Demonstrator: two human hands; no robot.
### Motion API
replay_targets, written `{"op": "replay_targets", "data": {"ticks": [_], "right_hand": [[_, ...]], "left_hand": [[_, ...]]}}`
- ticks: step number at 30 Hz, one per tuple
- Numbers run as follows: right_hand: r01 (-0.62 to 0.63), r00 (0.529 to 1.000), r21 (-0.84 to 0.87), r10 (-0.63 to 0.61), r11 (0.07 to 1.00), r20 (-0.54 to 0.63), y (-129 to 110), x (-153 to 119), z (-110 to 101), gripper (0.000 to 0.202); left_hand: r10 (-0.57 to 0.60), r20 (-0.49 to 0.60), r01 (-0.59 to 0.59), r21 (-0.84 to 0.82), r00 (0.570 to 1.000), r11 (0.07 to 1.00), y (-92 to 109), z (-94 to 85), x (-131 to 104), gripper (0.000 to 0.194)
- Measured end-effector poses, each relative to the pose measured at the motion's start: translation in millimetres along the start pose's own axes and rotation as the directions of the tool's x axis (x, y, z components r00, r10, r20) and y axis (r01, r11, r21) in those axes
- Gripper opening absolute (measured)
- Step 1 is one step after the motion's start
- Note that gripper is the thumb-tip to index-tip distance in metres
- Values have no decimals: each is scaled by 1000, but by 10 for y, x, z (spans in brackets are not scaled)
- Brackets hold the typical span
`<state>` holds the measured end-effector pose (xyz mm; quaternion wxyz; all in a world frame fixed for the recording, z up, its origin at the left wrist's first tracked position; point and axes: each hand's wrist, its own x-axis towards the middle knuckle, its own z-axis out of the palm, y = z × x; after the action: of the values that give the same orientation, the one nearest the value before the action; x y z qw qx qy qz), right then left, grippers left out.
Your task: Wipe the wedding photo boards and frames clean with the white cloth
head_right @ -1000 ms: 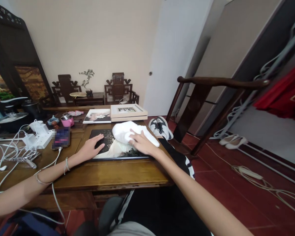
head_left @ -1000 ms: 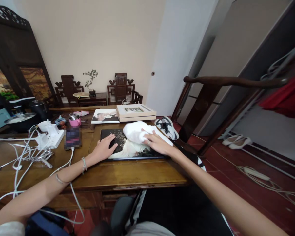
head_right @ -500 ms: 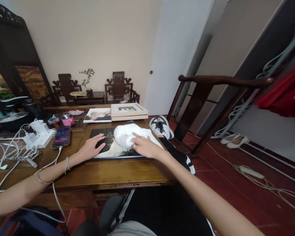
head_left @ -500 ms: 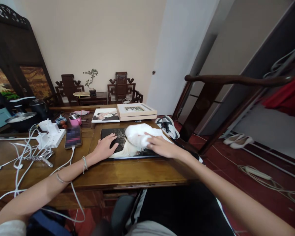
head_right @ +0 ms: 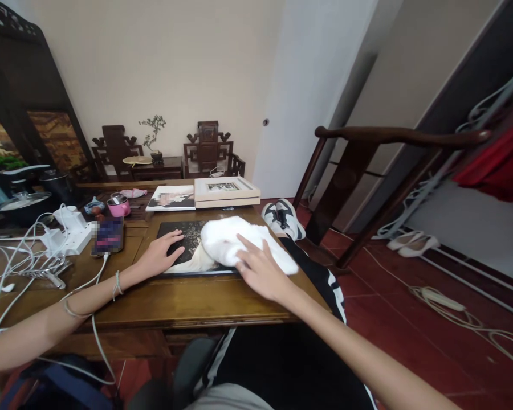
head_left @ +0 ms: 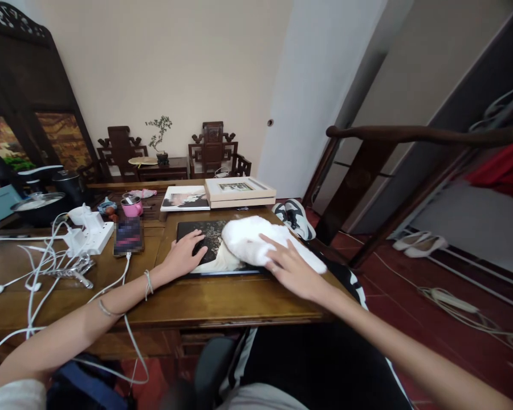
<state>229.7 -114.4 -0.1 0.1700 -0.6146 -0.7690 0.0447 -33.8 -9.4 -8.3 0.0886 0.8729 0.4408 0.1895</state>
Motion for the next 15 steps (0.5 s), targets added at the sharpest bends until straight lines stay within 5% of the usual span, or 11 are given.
{"op": "replay_targets", "data": {"ticks": [3,6,11,15], "right_hand": [[75,997,34,-75,997,19,-26,-401,-79,31],[81,996,48,-83,996,38,73,-399,-126,31],[-60,998,5,60,998,31,272,328,-87,32],[-133,991,2,133,991,32,165,937,-40,37]], "left_hand": [[-4,1,4,5,1000,1000,9,-1,4,44],[7,-9,-7,12,1000,1000,4,-2,10,45],[28,0,-28,19,1000,999,5,-17,8,46],[28,-9,-28,18,1000,999,-8,-10,6,47]]}}
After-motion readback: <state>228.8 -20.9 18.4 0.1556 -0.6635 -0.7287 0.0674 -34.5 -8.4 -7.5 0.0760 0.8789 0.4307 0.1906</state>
